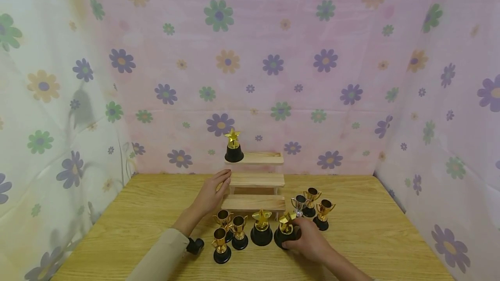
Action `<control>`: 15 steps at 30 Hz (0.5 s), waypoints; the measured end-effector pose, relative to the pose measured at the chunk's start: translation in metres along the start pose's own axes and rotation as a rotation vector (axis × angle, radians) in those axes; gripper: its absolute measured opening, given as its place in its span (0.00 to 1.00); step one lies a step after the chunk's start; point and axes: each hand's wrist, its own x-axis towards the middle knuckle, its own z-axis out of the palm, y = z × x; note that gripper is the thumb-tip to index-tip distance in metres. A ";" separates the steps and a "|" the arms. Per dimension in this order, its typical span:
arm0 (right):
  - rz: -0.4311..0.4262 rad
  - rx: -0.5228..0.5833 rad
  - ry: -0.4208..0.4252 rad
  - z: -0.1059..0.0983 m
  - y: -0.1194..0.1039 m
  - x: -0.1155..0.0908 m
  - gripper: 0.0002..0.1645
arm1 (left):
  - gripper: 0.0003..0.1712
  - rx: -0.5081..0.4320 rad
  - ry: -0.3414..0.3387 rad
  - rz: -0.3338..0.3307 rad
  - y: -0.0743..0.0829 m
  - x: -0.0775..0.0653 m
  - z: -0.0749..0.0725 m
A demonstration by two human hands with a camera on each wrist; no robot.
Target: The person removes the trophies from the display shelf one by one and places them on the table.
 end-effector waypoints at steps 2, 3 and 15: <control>-0.004 0.002 -0.002 0.000 0.001 0.000 0.35 | 0.25 -0.003 -0.002 -0.006 0.001 0.000 0.000; -0.005 0.002 -0.003 0.000 0.001 0.000 0.34 | 0.26 -0.001 -0.002 -0.006 0.001 0.000 0.000; -0.001 0.057 -0.016 -0.007 0.003 -0.009 0.41 | 0.24 0.000 0.011 0.000 0.003 -0.001 -0.001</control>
